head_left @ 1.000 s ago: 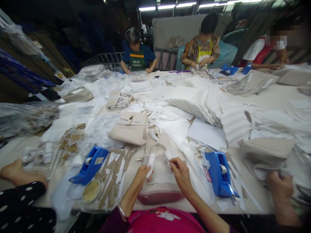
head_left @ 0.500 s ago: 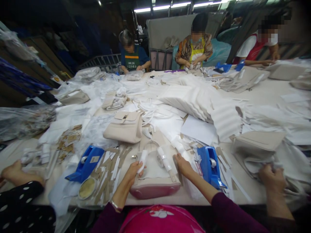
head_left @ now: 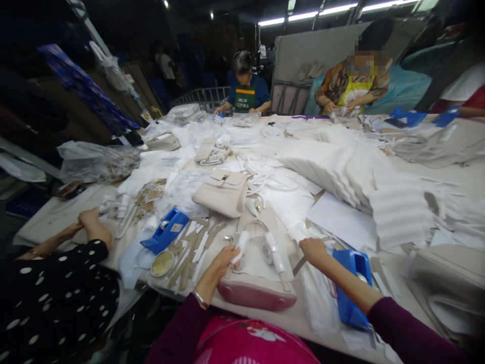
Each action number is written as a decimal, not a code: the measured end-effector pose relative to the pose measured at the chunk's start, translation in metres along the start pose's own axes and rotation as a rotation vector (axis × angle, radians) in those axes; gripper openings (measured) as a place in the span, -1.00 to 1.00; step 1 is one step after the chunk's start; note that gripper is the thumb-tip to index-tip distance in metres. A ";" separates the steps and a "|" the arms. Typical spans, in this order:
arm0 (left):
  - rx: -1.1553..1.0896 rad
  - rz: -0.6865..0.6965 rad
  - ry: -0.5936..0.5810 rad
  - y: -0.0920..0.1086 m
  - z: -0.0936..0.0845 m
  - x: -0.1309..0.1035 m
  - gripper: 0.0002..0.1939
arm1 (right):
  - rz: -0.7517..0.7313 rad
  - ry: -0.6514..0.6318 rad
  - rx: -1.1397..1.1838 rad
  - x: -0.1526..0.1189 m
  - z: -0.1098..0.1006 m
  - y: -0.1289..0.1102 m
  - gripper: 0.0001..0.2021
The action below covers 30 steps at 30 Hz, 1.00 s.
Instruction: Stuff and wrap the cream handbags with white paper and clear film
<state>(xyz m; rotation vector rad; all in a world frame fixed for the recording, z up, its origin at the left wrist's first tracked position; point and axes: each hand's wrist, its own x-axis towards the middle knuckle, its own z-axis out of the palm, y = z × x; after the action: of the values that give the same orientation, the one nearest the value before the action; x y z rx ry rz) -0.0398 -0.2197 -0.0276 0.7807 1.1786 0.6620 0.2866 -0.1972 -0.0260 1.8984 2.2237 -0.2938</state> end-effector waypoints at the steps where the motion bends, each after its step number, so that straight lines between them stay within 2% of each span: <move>1: -0.019 0.002 -0.007 -0.001 -0.001 0.000 -0.62 | 0.064 0.003 0.000 0.002 -0.017 0.007 -0.84; 3: -0.050 0.011 -0.023 -0.002 -0.002 -0.001 -0.61 | 0.153 0.013 0.105 0.006 -0.049 0.016 -0.87; 6: -0.086 0.001 -0.008 -0.006 -0.005 -0.001 -0.59 | 0.137 -0.028 0.591 0.005 -0.079 0.004 -0.95; 8: -0.104 -0.004 0.025 -0.009 -0.008 0.001 -0.57 | 0.083 -0.159 0.965 -0.002 -0.081 -0.022 -0.94; 10: -0.113 -0.005 0.050 -0.014 -0.011 0.002 -0.55 | 0.090 -0.309 1.187 -0.011 -0.070 -0.056 -0.95; 13: -0.138 -0.001 0.049 -0.020 -0.015 0.006 -0.56 | 0.198 -0.440 1.178 -0.019 -0.044 -0.097 -0.96; 15: -0.165 0.012 0.034 -0.024 -0.018 0.008 -0.57 | 0.254 -0.452 1.097 -0.019 -0.029 -0.110 -0.99; 17: -0.186 0.027 0.019 -0.028 -0.021 0.010 -0.58 | 0.274 -0.421 1.052 -0.017 -0.020 -0.113 -0.95; 22: -0.201 0.037 0.057 -0.035 -0.025 0.014 -0.58 | 0.334 -0.416 1.090 -0.012 -0.015 -0.114 -0.88; 26: -0.213 0.014 0.095 -0.038 -0.025 0.014 -0.52 | 0.388 -0.438 1.109 -0.009 -0.013 -0.128 -0.84; 30: -0.209 0.016 0.118 -0.040 -0.025 0.016 -0.52 | 0.483 -0.542 1.192 -0.003 -0.008 -0.147 -0.77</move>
<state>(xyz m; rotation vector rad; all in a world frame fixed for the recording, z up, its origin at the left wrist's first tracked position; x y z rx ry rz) -0.0578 -0.2255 -0.0741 0.5818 1.1888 0.8393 0.1418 -0.2201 -0.0144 2.2653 1.1610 -2.0560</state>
